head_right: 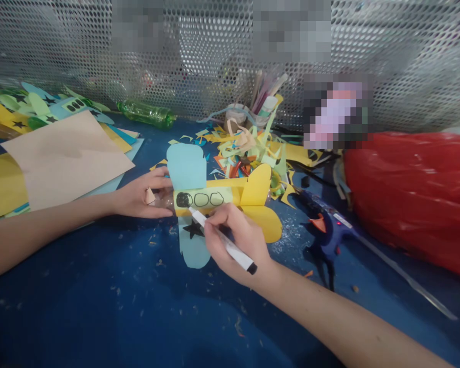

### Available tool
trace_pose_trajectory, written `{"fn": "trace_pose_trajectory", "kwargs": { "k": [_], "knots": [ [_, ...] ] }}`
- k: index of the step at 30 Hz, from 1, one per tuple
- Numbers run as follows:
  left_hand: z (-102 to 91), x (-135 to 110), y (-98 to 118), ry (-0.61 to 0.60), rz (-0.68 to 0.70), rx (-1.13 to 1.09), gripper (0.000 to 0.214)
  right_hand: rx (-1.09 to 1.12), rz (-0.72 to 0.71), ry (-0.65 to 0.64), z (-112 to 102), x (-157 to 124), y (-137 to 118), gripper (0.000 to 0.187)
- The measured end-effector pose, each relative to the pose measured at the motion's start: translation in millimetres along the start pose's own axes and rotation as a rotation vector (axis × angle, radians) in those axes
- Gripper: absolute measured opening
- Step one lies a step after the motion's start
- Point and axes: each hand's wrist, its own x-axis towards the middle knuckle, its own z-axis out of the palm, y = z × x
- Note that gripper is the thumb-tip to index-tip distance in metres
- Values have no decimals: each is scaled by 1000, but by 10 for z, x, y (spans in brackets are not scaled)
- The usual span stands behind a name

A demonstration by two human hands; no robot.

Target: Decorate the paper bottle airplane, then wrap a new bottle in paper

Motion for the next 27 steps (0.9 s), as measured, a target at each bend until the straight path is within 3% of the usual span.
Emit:
{"fn": "trace_pose_trajectory", "kwargs": {
  "k": [8, 27],
  "knots": [
    [3, 1, 4, 3, 5, 9, 51, 4, -18, -12, -4, -2, 19, 11],
    [10, -5, -13, 2, 7, 1, 51, 42, 103, 57, -4, -2, 0, 13]
  ]
}}
